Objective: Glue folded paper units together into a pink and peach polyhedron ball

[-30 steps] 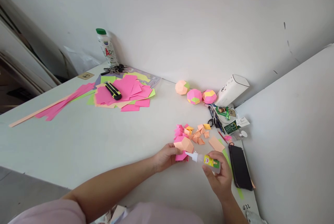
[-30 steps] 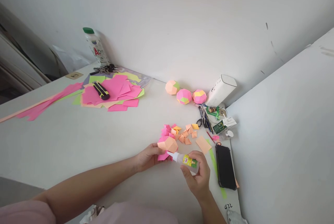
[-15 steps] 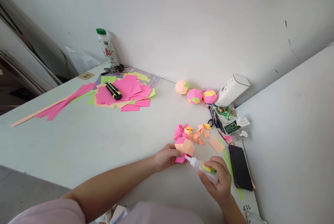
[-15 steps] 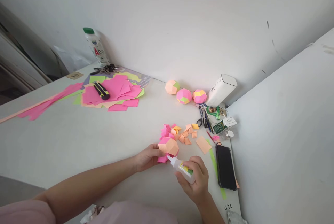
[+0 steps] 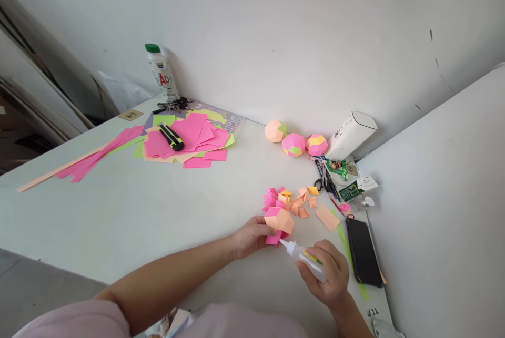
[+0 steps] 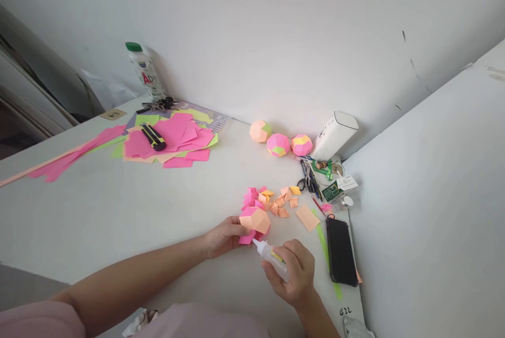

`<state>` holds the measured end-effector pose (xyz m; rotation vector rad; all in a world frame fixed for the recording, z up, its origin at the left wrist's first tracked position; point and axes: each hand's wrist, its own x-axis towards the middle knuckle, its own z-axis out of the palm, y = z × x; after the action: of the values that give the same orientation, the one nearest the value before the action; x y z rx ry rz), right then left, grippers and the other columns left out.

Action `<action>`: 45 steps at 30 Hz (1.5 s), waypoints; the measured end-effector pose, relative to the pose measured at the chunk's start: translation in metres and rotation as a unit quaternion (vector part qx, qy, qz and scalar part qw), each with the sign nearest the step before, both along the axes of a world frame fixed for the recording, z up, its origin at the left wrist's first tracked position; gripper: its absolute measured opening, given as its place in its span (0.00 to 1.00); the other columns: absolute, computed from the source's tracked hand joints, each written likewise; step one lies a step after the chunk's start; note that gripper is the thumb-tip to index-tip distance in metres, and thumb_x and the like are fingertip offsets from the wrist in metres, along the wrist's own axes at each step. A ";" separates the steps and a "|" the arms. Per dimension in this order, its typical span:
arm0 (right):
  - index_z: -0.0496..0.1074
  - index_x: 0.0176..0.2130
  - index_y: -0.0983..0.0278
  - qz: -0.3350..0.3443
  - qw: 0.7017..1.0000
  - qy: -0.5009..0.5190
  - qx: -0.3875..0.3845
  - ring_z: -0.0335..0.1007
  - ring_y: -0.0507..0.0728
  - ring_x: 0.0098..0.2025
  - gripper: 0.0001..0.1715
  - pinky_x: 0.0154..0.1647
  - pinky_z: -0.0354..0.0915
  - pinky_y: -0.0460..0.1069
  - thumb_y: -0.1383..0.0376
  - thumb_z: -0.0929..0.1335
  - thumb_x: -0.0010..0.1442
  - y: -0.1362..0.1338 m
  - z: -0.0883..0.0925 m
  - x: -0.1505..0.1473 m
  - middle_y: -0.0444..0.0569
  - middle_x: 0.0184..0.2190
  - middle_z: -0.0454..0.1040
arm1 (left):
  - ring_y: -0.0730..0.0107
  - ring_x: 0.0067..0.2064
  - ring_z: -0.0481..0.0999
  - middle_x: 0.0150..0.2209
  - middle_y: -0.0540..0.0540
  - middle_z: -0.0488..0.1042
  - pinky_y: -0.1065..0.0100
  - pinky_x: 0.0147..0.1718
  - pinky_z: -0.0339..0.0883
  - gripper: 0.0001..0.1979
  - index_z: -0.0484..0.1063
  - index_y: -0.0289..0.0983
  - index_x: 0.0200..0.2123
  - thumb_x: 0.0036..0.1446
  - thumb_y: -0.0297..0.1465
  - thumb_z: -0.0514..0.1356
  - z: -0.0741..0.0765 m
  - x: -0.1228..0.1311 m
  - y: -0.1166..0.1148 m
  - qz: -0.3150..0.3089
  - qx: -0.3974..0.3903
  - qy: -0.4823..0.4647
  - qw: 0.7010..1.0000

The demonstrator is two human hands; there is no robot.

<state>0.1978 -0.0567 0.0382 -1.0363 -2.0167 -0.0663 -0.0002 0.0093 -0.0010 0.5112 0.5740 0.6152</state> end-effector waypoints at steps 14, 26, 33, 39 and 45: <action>0.68 0.39 0.61 -0.030 0.998 0.012 0.050 0.65 0.55 0.25 0.10 0.20 0.66 0.50 0.68 0.69 0.54 -0.003 -0.005 0.000 0.48 0.26 0.68 | 0.67 0.32 0.70 0.31 0.42 0.74 0.65 0.32 0.62 0.11 0.76 0.30 0.33 0.42 0.26 0.65 0.001 0.001 0.000 -0.015 0.010 -0.004 1.000; 0.68 0.39 0.61 -0.021 0.998 0.043 0.029 0.67 0.57 0.25 0.09 0.20 0.66 0.51 0.68 0.67 0.55 -0.006 -0.003 0.000 0.47 0.24 0.68 | 0.66 0.32 0.71 0.31 0.41 0.75 0.67 0.30 0.60 0.10 0.76 0.31 0.33 0.43 0.26 0.64 -0.002 0.000 0.001 -0.005 0.005 -0.032 0.999; 0.69 0.39 0.62 -0.061 0.995 0.069 0.040 0.68 0.57 0.27 0.09 0.23 0.68 0.53 0.68 0.68 0.55 -0.007 -0.006 0.002 0.49 0.26 0.68 | 0.66 0.30 0.72 0.30 0.42 0.74 0.68 0.29 0.60 0.08 0.76 0.31 0.32 0.44 0.26 0.63 -0.004 -0.002 0.001 -0.031 0.014 -0.044 0.998; 0.69 0.39 0.61 -0.046 0.997 0.038 0.042 0.68 0.57 0.25 0.09 0.21 0.67 0.51 0.68 0.68 0.54 -0.007 -0.003 -0.002 0.48 0.25 0.68 | 0.67 0.32 0.71 0.31 0.42 0.75 0.68 0.31 0.61 0.09 0.77 0.31 0.33 0.44 0.25 0.64 -0.006 -0.002 0.000 -0.025 0.006 -0.041 0.999; 0.68 0.39 0.61 -0.049 0.997 0.061 0.026 0.69 0.58 0.27 0.07 0.22 0.68 0.52 0.66 0.68 0.57 -0.006 -0.004 -0.001 0.48 0.25 0.68 | 0.68 0.31 0.70 0.30 0.42 0.75 0.67 0.32 0.62 0.09 0.77 0.31 0.32 0.43 0.25 0.65 -0.002 -0.002 0.000 -0.026 0.002 -0.021 0.999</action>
<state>0.1965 -0.0626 0.0346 -1.0801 -1.8453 -0.1034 -0.0017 0.0093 -0.0030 0.5145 0.5194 0.5767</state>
